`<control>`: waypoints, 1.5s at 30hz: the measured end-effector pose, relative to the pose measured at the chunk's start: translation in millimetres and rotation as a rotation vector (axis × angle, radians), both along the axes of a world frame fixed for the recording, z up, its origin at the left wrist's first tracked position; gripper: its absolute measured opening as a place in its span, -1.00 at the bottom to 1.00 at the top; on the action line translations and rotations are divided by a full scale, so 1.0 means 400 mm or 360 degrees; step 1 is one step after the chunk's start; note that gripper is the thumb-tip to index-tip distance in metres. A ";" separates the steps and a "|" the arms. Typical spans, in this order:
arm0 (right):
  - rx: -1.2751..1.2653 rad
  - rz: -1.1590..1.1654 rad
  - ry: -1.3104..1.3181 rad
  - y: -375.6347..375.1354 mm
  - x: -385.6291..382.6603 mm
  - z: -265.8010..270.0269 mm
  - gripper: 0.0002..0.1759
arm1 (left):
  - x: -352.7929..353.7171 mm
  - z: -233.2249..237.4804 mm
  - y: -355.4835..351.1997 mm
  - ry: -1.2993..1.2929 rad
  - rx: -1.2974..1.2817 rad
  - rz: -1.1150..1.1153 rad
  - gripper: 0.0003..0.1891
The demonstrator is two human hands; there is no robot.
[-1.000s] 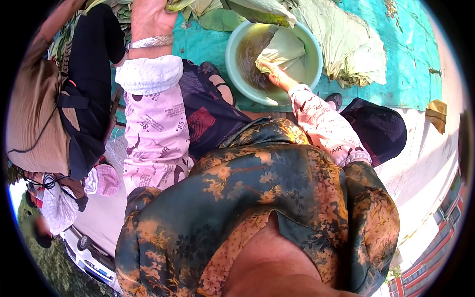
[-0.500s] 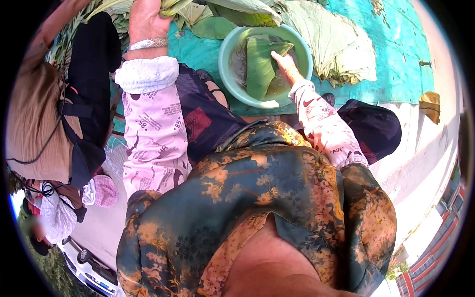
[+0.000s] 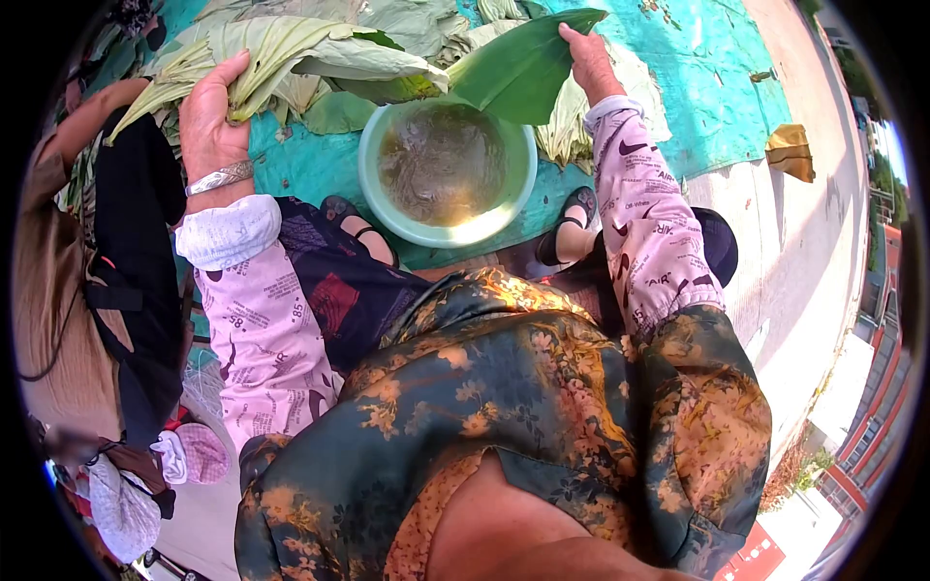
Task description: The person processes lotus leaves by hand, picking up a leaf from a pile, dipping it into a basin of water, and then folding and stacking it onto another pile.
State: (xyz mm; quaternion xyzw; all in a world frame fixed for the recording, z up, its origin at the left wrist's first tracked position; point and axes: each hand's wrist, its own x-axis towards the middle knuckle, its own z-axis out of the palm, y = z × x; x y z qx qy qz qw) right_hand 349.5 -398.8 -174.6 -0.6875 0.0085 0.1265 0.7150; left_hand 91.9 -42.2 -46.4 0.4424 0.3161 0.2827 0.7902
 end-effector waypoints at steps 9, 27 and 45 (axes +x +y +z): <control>-0.0530 0.0248 -0.1613 -0.047 0.178 0.050 -0.75 | 0.003 0.004 0.001 0.0093 -0.0063 -0.0073 -0.72; -0.2695 0.0974 -0.1440 -0.201 -0.118 -0.279 -0.43 | 0.009 0.009 -0.020 0.0051 0.0026 -0.0165 -0.64; 0.0185 -0.0721 0.0506 -0.270 -0.056 -0.290 -0.71 | 0.002 0.016 -0.022 0.0149 0.0022 -0.0084 -0.72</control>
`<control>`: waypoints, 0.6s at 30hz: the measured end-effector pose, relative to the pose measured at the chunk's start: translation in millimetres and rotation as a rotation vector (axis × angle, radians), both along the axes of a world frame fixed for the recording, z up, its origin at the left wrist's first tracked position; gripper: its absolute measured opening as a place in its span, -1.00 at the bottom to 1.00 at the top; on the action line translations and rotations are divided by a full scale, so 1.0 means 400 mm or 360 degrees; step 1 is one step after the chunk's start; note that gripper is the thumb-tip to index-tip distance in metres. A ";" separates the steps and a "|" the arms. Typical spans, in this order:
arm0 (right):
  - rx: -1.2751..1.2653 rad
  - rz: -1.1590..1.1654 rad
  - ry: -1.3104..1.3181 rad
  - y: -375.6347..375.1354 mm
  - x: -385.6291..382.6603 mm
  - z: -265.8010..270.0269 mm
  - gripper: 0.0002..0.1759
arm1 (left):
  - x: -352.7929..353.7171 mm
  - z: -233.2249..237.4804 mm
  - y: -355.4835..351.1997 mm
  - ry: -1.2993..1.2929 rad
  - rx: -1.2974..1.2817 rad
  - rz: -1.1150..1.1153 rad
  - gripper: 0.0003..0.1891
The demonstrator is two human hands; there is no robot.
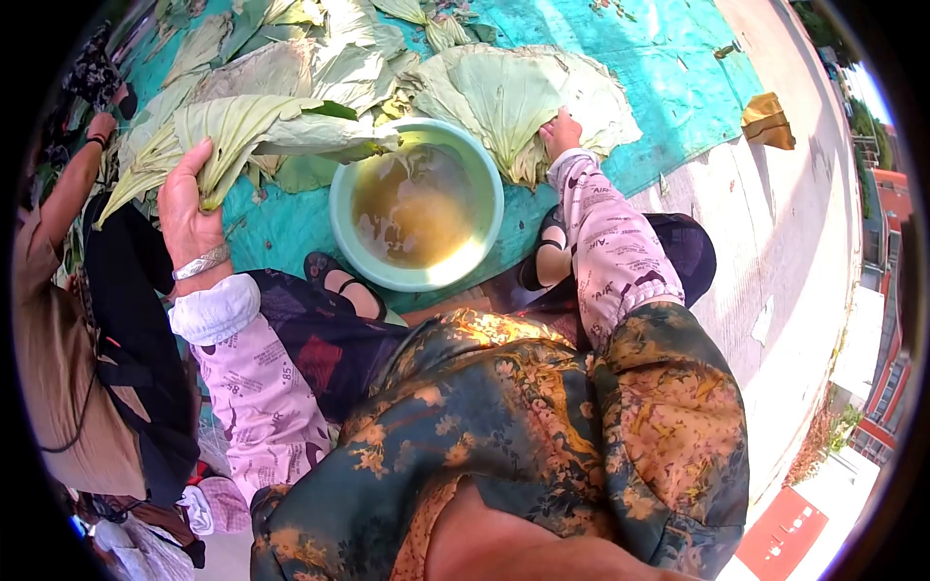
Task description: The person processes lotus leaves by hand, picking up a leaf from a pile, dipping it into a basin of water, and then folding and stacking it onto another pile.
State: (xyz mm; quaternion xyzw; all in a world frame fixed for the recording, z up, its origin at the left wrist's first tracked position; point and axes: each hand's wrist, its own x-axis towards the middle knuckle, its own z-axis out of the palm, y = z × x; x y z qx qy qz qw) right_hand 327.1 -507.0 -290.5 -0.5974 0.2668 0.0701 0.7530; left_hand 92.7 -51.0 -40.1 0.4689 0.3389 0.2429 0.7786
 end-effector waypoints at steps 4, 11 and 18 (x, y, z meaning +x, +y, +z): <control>-0.0496 0.0047 -0.0281 0.015 0.060 -0.008 -0.70 | -0.004 -0.003 0.006 0.0018 -0.0022 -0.0033 -0.73; -0.1859 0.0541 -0.0723 0.091 0.034 0.078 -0.69 | -0.006 -0.004 0.010 0.0024 -0.0032 -0.0020 -0.75; -0.2102 0.0747 -0.0090 -0.074 0.103 -0.120 -0.74 | -0.004 0.005 0.000 0.0020 -0.0036 -0.0034 -0.77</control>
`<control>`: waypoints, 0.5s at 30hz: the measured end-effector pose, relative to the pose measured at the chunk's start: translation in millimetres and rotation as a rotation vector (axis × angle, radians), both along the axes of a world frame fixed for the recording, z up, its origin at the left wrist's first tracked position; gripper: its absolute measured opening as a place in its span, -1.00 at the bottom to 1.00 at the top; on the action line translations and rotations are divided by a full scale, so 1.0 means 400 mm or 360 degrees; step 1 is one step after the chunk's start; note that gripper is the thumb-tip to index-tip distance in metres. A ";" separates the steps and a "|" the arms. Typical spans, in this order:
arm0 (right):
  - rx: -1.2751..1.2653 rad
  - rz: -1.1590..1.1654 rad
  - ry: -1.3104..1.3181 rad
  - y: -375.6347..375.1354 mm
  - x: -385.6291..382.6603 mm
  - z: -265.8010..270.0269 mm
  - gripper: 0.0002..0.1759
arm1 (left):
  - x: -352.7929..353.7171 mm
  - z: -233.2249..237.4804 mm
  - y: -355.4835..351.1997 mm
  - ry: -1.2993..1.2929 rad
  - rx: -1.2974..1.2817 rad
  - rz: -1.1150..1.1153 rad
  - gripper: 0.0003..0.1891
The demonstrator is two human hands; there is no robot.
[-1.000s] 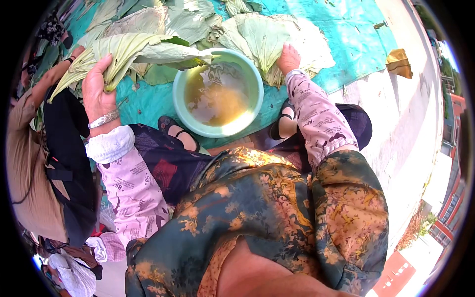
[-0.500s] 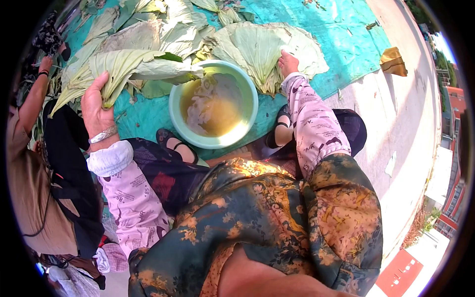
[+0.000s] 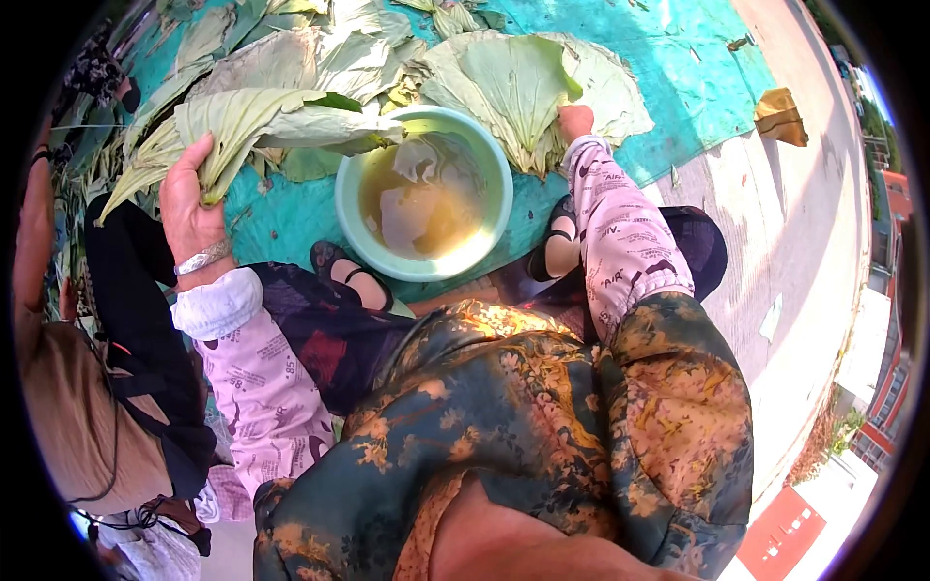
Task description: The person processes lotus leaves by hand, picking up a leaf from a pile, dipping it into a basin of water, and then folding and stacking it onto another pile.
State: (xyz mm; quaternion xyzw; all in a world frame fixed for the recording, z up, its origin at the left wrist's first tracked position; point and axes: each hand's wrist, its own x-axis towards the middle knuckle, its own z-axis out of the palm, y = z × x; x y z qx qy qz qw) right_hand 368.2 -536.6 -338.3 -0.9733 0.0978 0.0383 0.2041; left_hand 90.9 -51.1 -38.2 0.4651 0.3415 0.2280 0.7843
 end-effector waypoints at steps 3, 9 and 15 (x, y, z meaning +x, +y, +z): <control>-0.0112 0.0441 -0.0140 -0.024 0.014 -0.058 -0.76 | -0.001 0.003 0.001 0.0026 0.0017 0.0018 -0.76; 0.0386 -0.0269 -0.0082 0.021 -0.051 0.039 -0.68 | 0.008 0.007 -0.011 -0.0066 0.0045 0.0056 -0.77; 0.0594 0.0184 -0.0479 0.237 -0.049 0.180 -0.52 | 0.011 -0.019 -0.005 -0.0084 -0.0031 0.0021 -0.81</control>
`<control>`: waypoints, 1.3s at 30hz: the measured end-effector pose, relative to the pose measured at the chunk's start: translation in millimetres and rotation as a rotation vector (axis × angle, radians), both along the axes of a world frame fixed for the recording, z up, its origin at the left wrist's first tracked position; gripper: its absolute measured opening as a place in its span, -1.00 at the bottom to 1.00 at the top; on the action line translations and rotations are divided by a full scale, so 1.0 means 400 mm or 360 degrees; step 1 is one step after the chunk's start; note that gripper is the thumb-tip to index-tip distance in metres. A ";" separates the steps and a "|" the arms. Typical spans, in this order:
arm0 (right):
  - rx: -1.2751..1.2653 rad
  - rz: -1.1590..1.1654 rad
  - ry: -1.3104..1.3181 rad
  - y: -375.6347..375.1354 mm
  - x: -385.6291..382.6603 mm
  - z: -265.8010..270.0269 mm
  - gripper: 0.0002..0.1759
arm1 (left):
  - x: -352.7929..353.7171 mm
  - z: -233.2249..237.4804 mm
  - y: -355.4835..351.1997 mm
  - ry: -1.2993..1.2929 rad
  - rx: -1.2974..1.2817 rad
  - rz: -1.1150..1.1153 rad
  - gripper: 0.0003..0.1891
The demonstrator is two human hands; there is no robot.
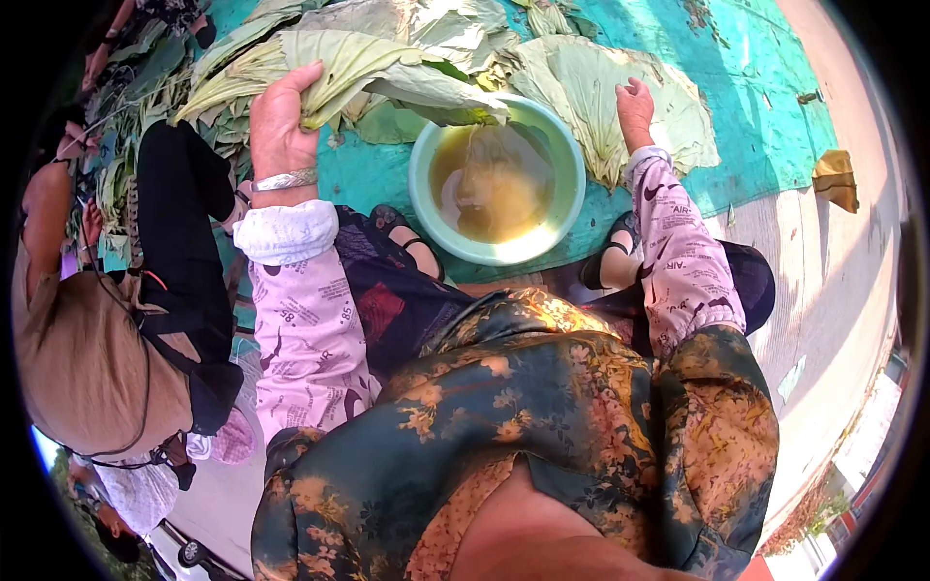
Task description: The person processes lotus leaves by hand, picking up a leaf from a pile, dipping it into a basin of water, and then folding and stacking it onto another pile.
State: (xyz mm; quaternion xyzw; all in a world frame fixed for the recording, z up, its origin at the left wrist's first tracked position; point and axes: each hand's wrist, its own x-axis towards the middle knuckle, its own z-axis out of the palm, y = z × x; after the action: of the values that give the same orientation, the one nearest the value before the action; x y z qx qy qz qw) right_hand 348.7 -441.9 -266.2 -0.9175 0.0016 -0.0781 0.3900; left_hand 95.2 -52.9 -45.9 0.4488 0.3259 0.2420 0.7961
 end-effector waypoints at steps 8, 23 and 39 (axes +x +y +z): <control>0.0558 0.1547 -0.0326 0.409 -0.333 0.483 -0.48 | 0.003 -0.001 -0.076 -0.0058 -0.0152 -0.0363 -0.78; 0.0870 0.1569 0.0370 0.484 -0.456 0.484 -0.49 | 0.003 -0.005 -0.124 -0.0094 -0.0002 -0.0575 -0.54; 0.1312 0.0898 0.0365 0.394 -0.339 0.452 -0.74 | -0.013 0.022 -0.075 -0.0119 0.0028 -0.0433 -0.79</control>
State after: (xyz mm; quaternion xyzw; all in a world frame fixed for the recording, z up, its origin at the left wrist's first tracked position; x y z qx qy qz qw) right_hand 213.3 -284.1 -85.2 -0.6548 -0.1728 0.1384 0.7226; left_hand 90.0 -83.1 -37.3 0.4864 0.2300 0.1512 0.8293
